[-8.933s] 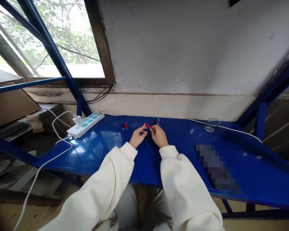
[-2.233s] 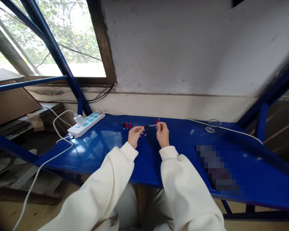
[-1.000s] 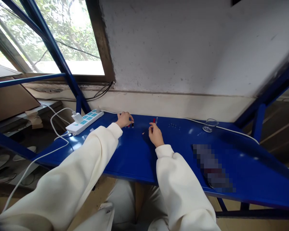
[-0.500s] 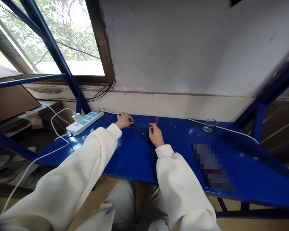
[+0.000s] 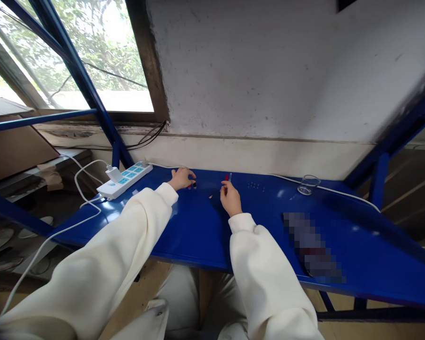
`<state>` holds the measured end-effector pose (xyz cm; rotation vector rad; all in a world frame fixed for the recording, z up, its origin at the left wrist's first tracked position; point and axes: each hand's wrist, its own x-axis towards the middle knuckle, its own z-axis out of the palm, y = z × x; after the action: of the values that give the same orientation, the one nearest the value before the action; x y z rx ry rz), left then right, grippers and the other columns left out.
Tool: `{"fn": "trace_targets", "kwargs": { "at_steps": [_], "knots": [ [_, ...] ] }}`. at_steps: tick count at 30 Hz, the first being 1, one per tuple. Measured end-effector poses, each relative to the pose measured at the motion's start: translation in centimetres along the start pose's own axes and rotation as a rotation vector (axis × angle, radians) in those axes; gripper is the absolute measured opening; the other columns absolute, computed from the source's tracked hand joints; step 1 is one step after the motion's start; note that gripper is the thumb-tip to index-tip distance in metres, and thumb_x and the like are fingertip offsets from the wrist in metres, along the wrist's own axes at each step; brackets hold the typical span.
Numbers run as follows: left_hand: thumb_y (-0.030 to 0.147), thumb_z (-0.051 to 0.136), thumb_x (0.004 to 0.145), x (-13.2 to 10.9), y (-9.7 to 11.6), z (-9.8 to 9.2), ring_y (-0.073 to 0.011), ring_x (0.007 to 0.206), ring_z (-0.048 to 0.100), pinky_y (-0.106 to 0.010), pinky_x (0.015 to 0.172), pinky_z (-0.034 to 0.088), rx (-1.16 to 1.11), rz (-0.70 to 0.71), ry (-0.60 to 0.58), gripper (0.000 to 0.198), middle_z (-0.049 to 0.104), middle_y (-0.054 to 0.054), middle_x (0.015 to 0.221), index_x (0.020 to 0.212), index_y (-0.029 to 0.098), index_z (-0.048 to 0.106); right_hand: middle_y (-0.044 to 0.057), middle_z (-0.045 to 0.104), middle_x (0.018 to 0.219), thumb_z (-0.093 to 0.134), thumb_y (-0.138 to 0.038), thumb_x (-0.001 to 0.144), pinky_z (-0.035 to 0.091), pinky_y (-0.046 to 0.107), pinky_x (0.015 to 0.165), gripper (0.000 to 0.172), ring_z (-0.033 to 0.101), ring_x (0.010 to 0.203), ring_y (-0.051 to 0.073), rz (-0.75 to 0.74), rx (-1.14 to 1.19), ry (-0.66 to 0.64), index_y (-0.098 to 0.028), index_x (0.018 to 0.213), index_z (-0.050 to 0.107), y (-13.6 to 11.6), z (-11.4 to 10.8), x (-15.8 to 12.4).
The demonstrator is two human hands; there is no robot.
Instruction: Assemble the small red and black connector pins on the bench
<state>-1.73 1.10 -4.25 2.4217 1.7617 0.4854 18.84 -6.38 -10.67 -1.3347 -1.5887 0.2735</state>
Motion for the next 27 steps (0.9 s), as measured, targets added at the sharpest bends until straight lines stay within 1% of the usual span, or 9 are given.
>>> {"fn": "trace_targets", "kwargs": {
  "at_steps": [5, 8, 10, 12, 14, 17, 21, 24, 27],
  "knots": [
    [0.025, 0.062, 0.065, -0.2, 0.1, 0.0, -0.0299, 0.104, 0.043, -0.043, 0.085, 0.025, 0.009, 0.008, -0.021, 0.017, 0.06, -0.009, 0.097, 0.081, 0.022, 0.066, 0.006, 0.062, 0.078, 0.037, -0.027, 0.079, 0.044, 0.032, 0.068, 0.03, 0.058, 0.07, 0.017, 0.001, -0.002, 0.005, -0.017, 0.103, 0.052, -0.2, -0.1, -0.1],
    [0.026, 0.063, 0.065, -0.5, 0.5, -0.5, -0.0303, 0.106, 0.043, -0.044, 0.086, 0.025, 0.014, 0.004, -0.011, 0.024, 0.059, -0.009, 0.102, 0.089, 0.022, 0.064, 0.006, 0.062, 0.079, 0.038, -0.026, 0.078, 0.044, 0.031, 0.067, 0.03, 0.058, 0.069, 0.017, 0.02, -0.016, 0.026, -0.018, 0.102, 0.052, -0.4, -0.3, -0.1],
    [0.027, 0.061, 0.068, -1.0, 1.2, -1.0, -0.0297, 0.106, 0.043, -0.044, 0.088, 0.025, -0.018, 0.047, 0.062, 0.029, 0.058, -0.01, 0.105, 0.096, 0.021, 0.062, 0.007, 0.063, 0.078, 0.038, -0.026, 0.077, 0.043, 0.032, 0.067, 0.028, 0.058, 0.069, 0.018, 0.069, -0.044, 0.095, -0.018, 0.099, 0.053, -0.6, -0.6, 0.0],
    [0.026, 0.053, 0.074, -1.6, 2.4, -1.4, -0.027, 0.105, 0.045, -0.043, 0.09, 0.025, -0.095, 0.145, 0.167, 0.027, 0.058, -0.009, 0.106, 0.1, 0.021, 0.06, 0.008, 0.063, 0.077, 0.038, -0.026, 0.076, 0.043, 0.032, 0.067, 0.026, 0.058, 0.068, 0.019, 0.133, -0.07, 0.198, -0.017, 0.096, 0.054, -0.7, -0.9, 0.1],
    [0.025, 0.045, 0.079, -2.3, 3.9, -1.4, -0.024, 0.103, 0.047, -0.039, 0.092, 0.027, -0.197, 0.249, 0.214, 0.028, 0.058, -0.009, 0.106, 0.103, 0.02, 0.059, 0.008, 0.062, 0.076, 0.039, -0.027, 0.075, 0.042, 0.032, 0.066, 0.026, 0.057, 0.068, 0.019, 0.184, -0.081, 0.289, -0.017, 0.094, 0.054, -0.5, -1.2, 0.1],
    [0.023, 0.042, 0.08, -3.1, 6.2, -0.1, -0.0229, 0.104, 0.046, -0.036, 0.092, 0.031, -0.296, 0.327, 0.154, 0.035, 0.056, -0.01, 0.111, 0.112, 0.019, 0.053, 0.009, 0.061, 0.075, 0.039, -0.027, 0.074, 0.041, 0.032, 0.065, 0.026, 0.056, 0.069, 0.019, 0.207, -0.089, 0.357, -0.016, 0.093, 0.053, -0.2, -1.4, 0.2],
    [0.022, 0.046, 0.076, -3.1, 8.4, 3.0, -0.029, 0.113, 0.039, -0.046, 0.093, 0.027, -0.233, 0.214, 0.065, 0.056, 0.044, -0.012, 0.127, 0.131, 0.023, 0.033, 0.008, 0.06, 0.075, 0.04, -0.026, 0.072, 0.041, 0.032, 0.065, 0.025, 0.055, 0.069, 0.019, 0.191, -0.104, 0.371, -0.016, 0.091, 0.054, 0.3, -1.2, 0.0],
    [0.022, 0.042, 0.078, -2.4, 9.2, 5.1, -0.031, 0.112, 0.038, -0.05, 0.091, 0.026, -0.208, 0.18, 0.036, 0.06, 0.041, -0.013, 0.128, 0.135, 0.024, 0.024, 0.008, 0.06, 0.075, 0.04, -0.025, 0.072, 0.042, 0.032, 0.065, 0.025, 0.055, 0.07, 0.02, 0.19, -0.11, 0.343, -0.016, 0.09, 0.054, 0.5, -1.0, 0.0],
    [0.022, 0.039, 0.08, -1.4, 9.8, 6.4, -0.0312, 0.112, 0.037, -0.051, 0.09, 0.026, -0.171, 0.159, 0.055, 0.061, 0.039, -0.013, 0.129, 0.137, 0.026, 0.018, 0.009, 0.06, 0.076, 0.04, -0.025, 0.072, 0.042, 0.032, 0.066, 0.025, 0.055, 0.071, 0.02, 0.198, -0.119, 0.328, -0.015, 0.09, 0.054, 0.6, -1.0, 0.0]
  ]
}}
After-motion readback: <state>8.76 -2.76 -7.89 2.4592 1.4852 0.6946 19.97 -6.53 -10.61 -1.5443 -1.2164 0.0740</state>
